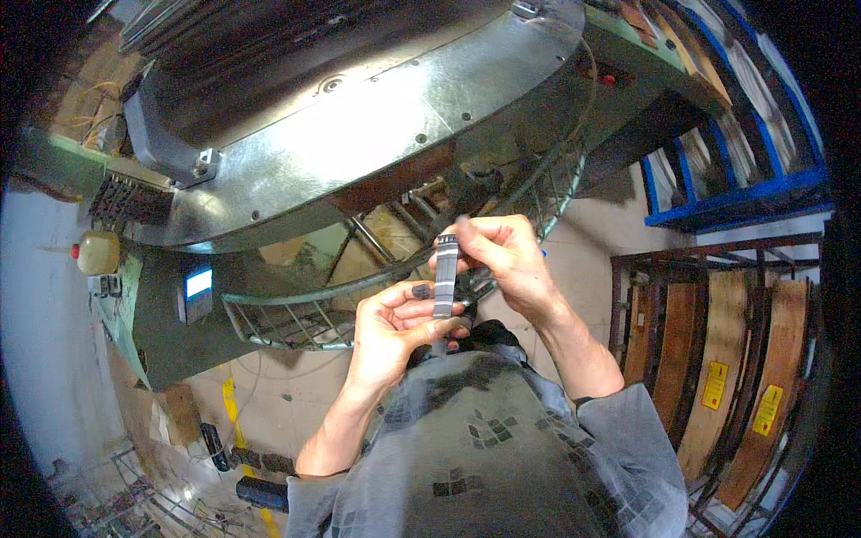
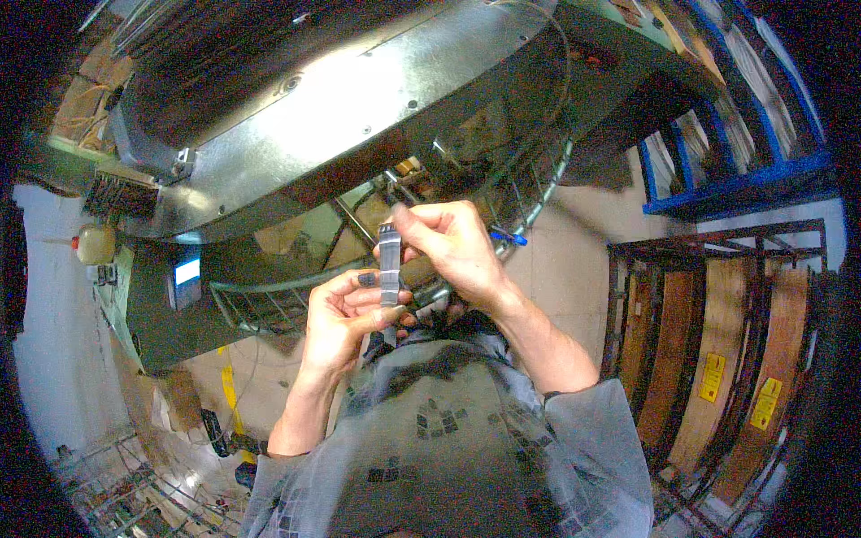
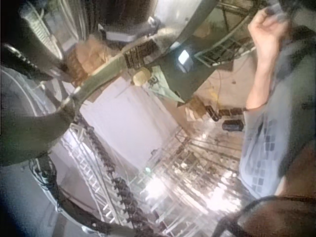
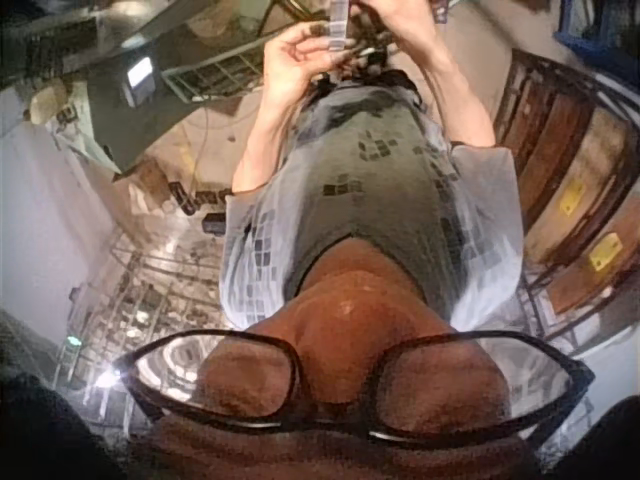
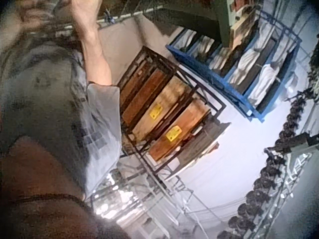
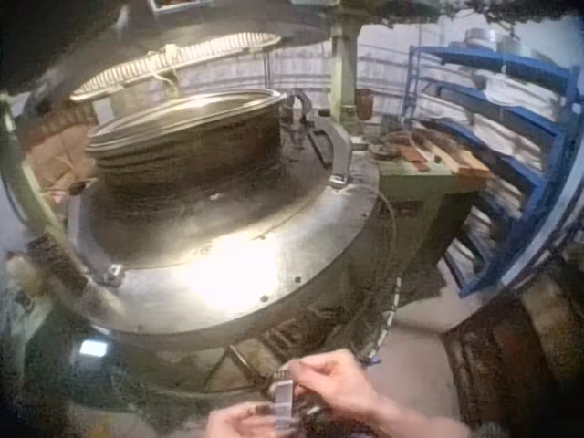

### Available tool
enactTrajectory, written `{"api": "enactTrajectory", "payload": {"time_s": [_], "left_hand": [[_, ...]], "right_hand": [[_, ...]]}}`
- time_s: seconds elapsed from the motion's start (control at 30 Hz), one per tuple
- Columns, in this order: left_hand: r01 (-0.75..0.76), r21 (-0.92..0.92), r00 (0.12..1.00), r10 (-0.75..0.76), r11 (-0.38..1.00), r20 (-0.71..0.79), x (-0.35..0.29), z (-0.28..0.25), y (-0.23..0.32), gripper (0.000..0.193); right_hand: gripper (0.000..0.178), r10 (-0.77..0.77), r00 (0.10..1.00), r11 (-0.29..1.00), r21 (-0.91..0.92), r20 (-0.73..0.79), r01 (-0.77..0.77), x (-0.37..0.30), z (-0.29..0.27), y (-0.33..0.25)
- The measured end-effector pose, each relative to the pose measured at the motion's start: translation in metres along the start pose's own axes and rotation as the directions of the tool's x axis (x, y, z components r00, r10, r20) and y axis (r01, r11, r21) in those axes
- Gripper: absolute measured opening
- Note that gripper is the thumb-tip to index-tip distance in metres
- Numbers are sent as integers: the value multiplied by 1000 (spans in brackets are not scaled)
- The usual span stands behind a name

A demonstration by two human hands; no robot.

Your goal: The person repeatedly picks up small metal strips from a wooden tray and inserts them into slots around the rim of a large circular metal assembly. The person handles the strips one at a time, aligning and pressing them into place.

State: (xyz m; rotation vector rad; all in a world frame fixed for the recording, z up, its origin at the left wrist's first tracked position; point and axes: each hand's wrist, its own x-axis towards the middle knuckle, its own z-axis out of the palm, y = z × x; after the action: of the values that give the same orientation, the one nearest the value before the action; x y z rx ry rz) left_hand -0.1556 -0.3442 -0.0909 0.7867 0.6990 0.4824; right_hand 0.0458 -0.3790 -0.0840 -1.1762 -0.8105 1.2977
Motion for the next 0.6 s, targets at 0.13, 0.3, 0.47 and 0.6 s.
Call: {"api": "enactTrajectory", "payload": {"time_s": [0.13,0.3,0.47,0.6], "left_hand": [[69,-106,998,-67,992,21,-5,-5,0,42],[94,-151,995,-86,984,60,-7,-15,4,42],[131,-190,984,-104,973,145,-6,-21,4,36],[146,-224,981,-112,964,157,-6,-25,4,36]], "right_hand": [[21,68,997,997,-34,-25,-69,-3,12,-4],[19,51,995,998,37,-88,-47,-4,18,-10],[15,96,993,987,-124,-73,-104,-2,19,-4],[19,75,995,996,-48,-66,-78,-2,22,0]]}}
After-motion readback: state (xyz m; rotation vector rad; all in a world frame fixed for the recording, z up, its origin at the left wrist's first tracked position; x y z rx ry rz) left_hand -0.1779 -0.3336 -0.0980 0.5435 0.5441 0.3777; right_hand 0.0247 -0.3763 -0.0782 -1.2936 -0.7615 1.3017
